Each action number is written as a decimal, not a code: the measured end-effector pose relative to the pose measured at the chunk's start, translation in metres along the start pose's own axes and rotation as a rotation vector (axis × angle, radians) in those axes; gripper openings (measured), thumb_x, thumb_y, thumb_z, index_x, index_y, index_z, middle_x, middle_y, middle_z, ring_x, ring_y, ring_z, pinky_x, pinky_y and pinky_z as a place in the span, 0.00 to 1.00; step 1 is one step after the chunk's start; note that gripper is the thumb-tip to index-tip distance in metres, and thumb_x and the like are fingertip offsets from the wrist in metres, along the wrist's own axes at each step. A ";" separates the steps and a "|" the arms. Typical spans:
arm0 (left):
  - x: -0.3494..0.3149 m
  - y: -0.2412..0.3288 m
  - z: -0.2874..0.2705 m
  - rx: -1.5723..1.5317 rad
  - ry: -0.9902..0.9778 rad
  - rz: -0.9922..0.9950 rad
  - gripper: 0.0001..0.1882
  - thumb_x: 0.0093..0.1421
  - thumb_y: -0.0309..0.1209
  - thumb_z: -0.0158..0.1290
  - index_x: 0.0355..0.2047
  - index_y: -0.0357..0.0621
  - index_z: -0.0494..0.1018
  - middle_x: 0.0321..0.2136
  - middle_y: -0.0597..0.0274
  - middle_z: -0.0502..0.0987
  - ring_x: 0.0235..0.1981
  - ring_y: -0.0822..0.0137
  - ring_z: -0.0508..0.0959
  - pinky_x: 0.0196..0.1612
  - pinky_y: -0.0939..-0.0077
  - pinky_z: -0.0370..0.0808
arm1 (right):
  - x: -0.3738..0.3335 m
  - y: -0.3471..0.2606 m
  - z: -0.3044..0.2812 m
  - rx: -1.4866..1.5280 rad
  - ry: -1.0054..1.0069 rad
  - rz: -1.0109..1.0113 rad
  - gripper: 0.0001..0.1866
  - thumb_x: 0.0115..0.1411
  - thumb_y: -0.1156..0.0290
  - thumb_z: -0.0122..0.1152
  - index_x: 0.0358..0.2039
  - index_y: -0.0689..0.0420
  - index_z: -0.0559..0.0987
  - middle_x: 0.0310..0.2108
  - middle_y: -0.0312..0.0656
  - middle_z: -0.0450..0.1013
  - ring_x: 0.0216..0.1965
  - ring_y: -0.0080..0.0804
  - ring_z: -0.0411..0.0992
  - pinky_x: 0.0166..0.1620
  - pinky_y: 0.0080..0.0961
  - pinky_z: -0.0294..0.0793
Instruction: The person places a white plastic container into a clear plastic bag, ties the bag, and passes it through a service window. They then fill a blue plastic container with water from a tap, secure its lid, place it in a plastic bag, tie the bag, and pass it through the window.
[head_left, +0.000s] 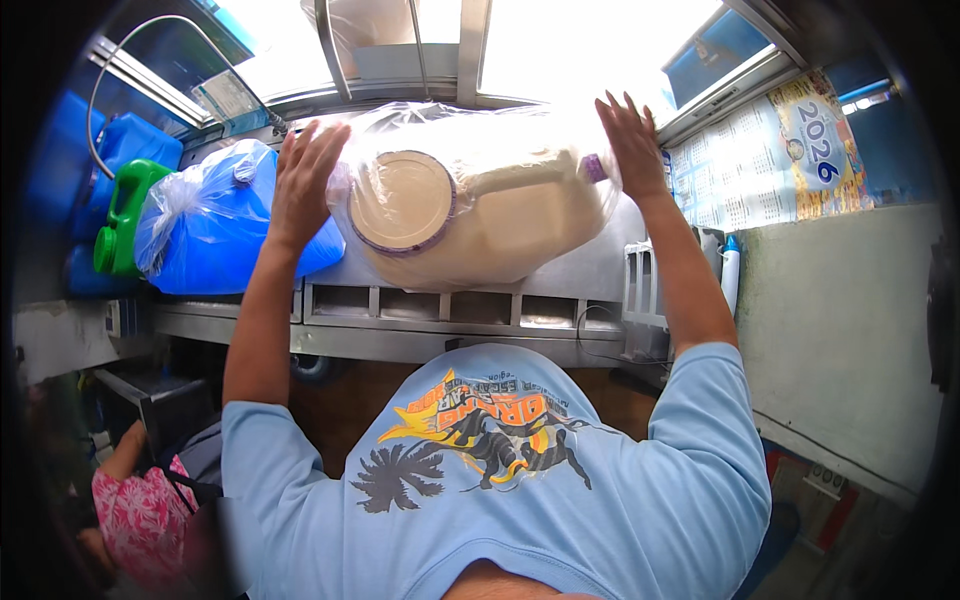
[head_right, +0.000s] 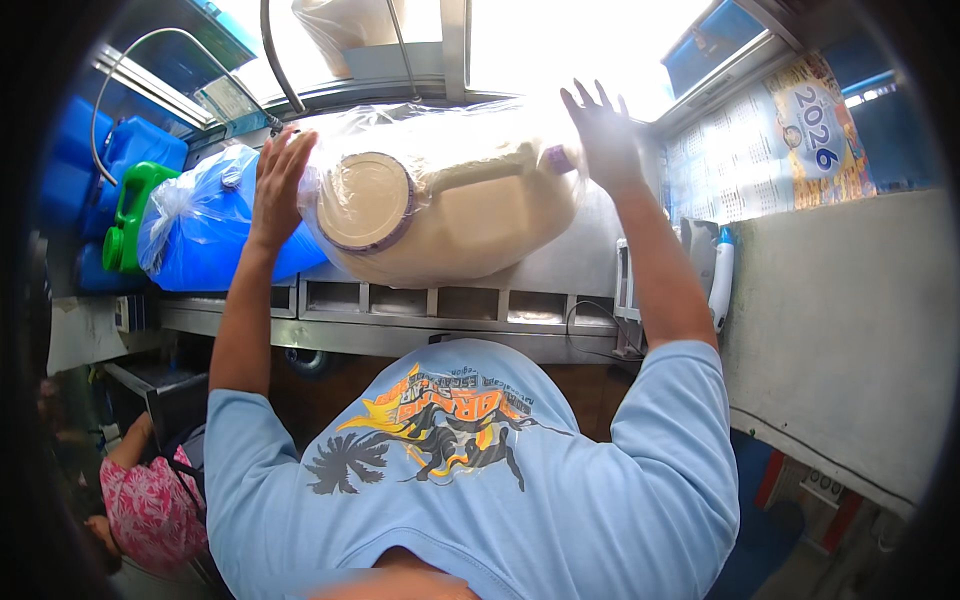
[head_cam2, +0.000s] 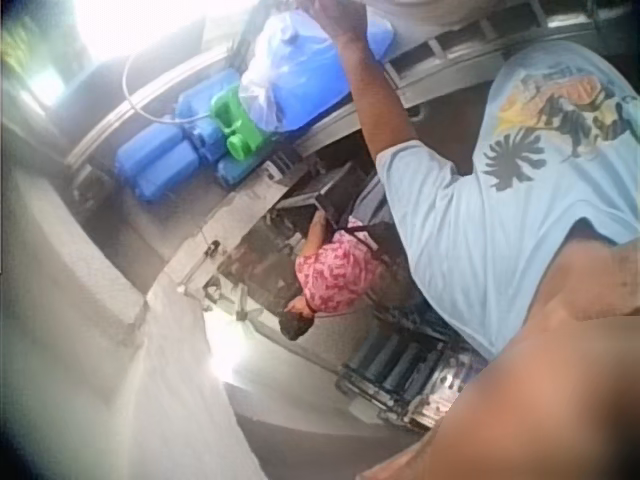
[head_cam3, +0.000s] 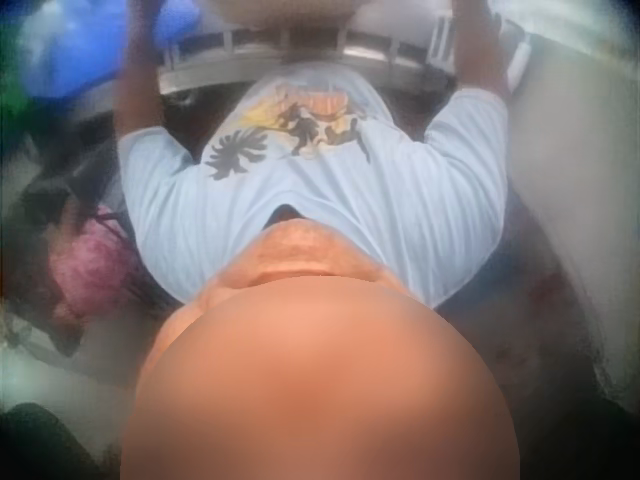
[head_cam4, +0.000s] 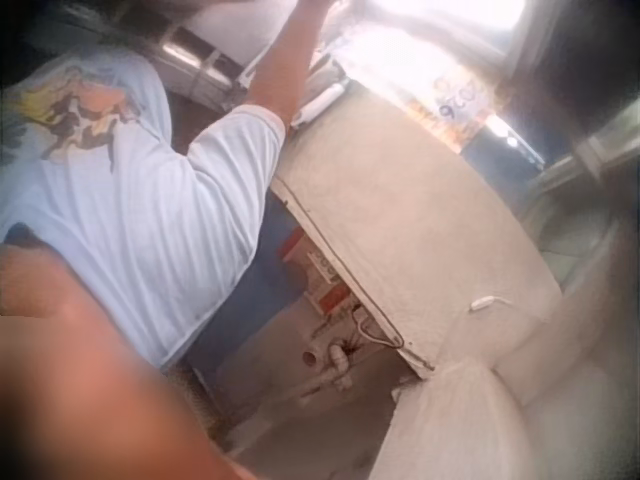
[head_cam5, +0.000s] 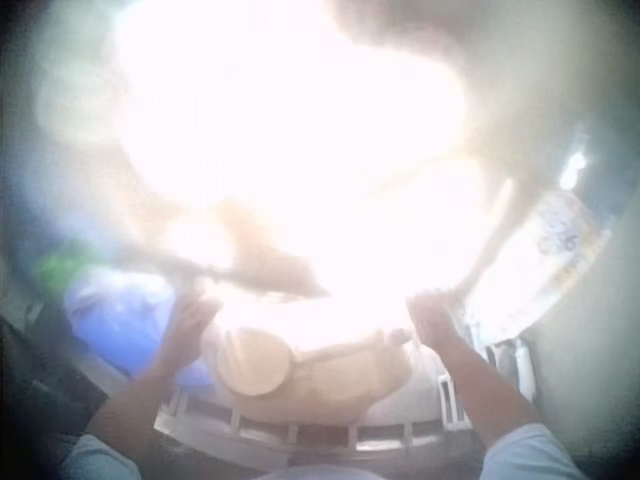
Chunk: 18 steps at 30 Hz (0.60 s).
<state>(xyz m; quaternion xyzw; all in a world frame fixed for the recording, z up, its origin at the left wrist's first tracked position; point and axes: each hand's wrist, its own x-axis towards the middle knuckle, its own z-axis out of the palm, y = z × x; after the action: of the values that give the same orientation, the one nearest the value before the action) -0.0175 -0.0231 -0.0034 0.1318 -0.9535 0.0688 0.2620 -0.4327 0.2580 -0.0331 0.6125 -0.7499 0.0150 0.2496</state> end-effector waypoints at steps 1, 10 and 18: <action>0.011 -0.003 -0.006 -0.078 -0.137 -0.078 0.28 0.57 0.24 0.56 0.59 0.47 0.69 0.56 0.50 0.74 0.62 0.51 0.70 0.65 0.56 0.63 | 0.018 -0.003 -0.001 0.030 -0.022 -0.070 0.38 0.61 0.68 0.58 0.71 0.43 0.57 0.65 0.42 0.65 0.67 0.37 0.61 0.71 0.48 0.50; 0.035 0.024 -0.101 -0.704 -0.522 -0.526 0.12 0.63 0.31 0.55 0.44 0.38 0.73 0.38 0.54 0.79 0.40 0.63 0.78 0.48 0.69 0.73 | 0.058 0.041 -0.132 0.710 -0.382 -0.162 0.11 0.67 0.66 0.56 0.41 0.60 0.80 0.32 0.47 0.79 0.34 0.42 0.77 0.42 0.36 0.75; 0.044 0.057 -0.123 -0.447 -0.803 -0.561 0.17 0.68 0.42 0.51 0.35 0.39 0.75 0.25 0.62 0.75 0.29 0.69 0.73 0.37 0.71 0.72 | 0.044 0.067 -0.145 0.791 -0.601 -0.273 0.10 0.66 0.69 0.57 0.37 0.63 0.81 0.22 0.39 0.71 0.24 0.25 0.68 0.33 0.27 0.69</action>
<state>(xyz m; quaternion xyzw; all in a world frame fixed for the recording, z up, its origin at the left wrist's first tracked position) -0.0107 0.0466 0.1210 0.3383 -0.8983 -0.2645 -0.0933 -0.4490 0.2825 0.1296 0.7295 -0.6388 0.0881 -0.2281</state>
